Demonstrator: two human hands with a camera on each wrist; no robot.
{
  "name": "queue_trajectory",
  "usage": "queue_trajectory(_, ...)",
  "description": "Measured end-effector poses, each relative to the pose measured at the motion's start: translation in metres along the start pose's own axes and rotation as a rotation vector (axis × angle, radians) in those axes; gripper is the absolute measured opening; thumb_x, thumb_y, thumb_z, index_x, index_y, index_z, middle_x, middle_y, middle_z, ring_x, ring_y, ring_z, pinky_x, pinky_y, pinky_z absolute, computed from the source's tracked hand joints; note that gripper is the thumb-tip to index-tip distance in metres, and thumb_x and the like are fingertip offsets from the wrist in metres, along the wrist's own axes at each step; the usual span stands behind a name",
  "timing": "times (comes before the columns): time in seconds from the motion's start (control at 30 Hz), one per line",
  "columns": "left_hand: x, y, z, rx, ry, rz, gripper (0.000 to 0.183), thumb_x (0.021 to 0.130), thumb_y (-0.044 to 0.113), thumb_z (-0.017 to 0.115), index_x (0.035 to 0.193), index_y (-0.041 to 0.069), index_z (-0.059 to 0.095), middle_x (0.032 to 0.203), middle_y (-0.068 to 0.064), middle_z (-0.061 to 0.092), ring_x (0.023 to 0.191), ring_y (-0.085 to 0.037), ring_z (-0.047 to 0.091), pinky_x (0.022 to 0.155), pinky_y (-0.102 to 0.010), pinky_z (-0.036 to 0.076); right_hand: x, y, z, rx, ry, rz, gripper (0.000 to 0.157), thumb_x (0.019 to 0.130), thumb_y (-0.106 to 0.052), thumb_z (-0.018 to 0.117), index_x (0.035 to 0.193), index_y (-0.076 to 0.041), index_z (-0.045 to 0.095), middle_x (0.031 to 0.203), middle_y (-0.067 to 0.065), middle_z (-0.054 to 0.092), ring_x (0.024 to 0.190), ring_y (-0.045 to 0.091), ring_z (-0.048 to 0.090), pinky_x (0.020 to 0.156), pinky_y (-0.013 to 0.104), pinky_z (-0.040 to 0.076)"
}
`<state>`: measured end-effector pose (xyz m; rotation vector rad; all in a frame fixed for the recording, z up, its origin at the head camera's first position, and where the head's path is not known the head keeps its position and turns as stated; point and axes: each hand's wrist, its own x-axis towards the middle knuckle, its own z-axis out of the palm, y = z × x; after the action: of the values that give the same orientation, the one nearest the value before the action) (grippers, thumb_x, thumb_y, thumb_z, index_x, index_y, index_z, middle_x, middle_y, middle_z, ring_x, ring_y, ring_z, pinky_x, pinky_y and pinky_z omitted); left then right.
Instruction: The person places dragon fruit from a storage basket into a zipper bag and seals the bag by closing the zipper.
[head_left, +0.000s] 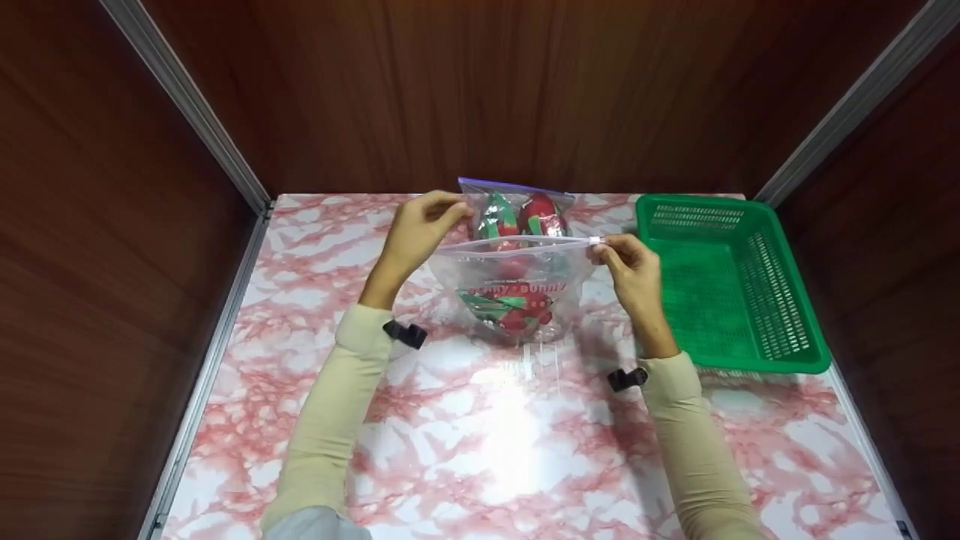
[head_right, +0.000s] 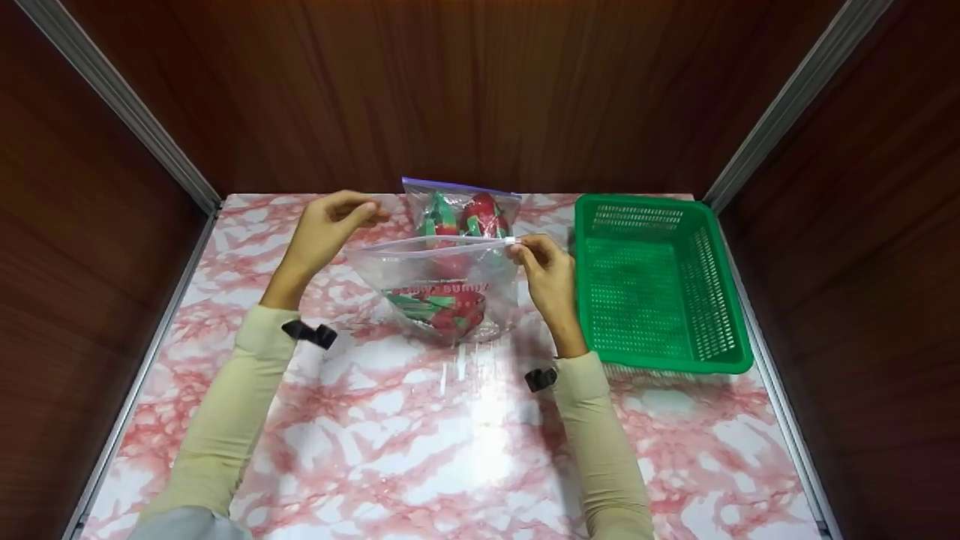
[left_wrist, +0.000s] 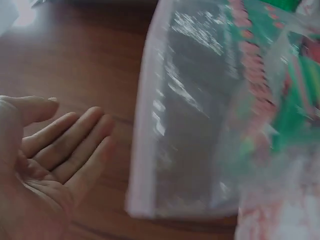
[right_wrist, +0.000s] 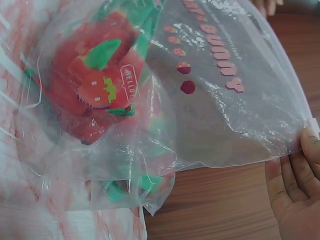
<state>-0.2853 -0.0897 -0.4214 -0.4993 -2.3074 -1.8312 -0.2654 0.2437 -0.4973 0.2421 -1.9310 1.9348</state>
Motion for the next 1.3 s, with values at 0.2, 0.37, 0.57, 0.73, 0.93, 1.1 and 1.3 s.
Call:
queue_trajectory(0.2,0.023,0.036,0.015,0.092,-0.194,-0.048,0.026,0.105,0.024,0.071,0.116,0.003,0.08,0.107,-0.012,0.082,0.099,-0.018,0.079,0.089,-0.031,0.065,0.001,0.0,-0.001,-0.004,0.003,-0.001,0.013,0.096,0.011,0.07,0.1,0.022,0.066,0.081,-0.007,0.076,0.074,0.004,0.072,0.072,0.018,0.062)
queue_trajectory(0.37,0.044,0.057,0.03,0.178,-0.323,-0.069,0.028,0.105,0.025,0.071,0.117,0.001,0.08,0.106,-0.011,0.082,0.1,-0.023,0.08,0.088,-0.026,0.064,0.001,0.0,-0.001,-0.006,-0.004,-0.004,0.016,0.096,0.011,0.071,0.102,0.024,0.064,0.081,-0.006,0.077,0.074,0.005,0.072,0.071,0.019,0.063)
queue_trajectory(0.57,0.062,0.073,0.053,0.284,-0.456,-0.097,0.03,0.106,0.028,0.07,0.121,0.005,0.08,0.114,-0.009,0.08,0.104,-0.024,0.077,0.09,-0.029,0.063,0.003,0.001,0.0,0.005,-0.003,-0.015,0.013,0.095,0.013,0.07,0.1,0.023,0.065,0.081,-0.007,0.077,0.073,0.004,0.072,0.07,0.018,0.062)
queue_trajectory(0.73,0.072,0.077,0.076,0.389,-0.549,-0.08,0.03,0.106,0.028,0.069,0.121,0.005,0.08,0.113,-0.011,0.081,0.098,-0.02,0.077,0.079,-0.025,0.061,0.002,0.002,0.0,0.025,-0.005,-0.017,0.012,0.095,0.013,0.07,0.101,0.022,0.065,0.082,-0.006,0.078,0.074,0.005,0.073,0.07,0.019,0.062)
queue_trajectory(0.93,0.079,0.078,0.104,0.502,-0.673,-0.082,0.03,0.106,0.028,0.069,0.12,0.005,0.08,0.111,-0.011,0.082,0.095,-0.018,0.077,0.077,-0.023,0.06,0.002,0.003,-0.001,0.044,0.016,0.013,0.003,0.095,0.014,0.07,0.095,0.011,0.069,0.08,-0.004,0.077,0.073,0.006,0.073,0.069,0.019,0.062)
queue_trajectory(1.1,0.084,0.08,0.118,0.571,-0.728,-0.062,0.026,0.106,0.025,0.068,0.115,0.006,0.082,0.109,-0.01,0.082,0.095,-0.02,0.077,0.075,-0.021,0.058,0.002,0.005,-0.001,0.058,0.011,0.008,0.01,0.095,0.012,0.071,0.097,0.019,0.065,0.08,-0.003,0.077,0.073,0.007,0.073,0.069,0.02,0.062)
queue_trajectory(1.3,0.088,0.084,0.131,0.64,-0.787,-0.01,0.023,0.104,0.019,0.066,0.108,0.004,0.084,0.107,-0.014,0.082,0.081,-0.012,0.068,0.068,-0.018,0.053,0.002,0.004,-0.001,0.096,0.003,0.008,0.016,0.095,0.01,0.072,0.099,0.022,0.063,0.08,-0.001,0.078,0.074,0.009,0.075,0.07,0.021,0.063)
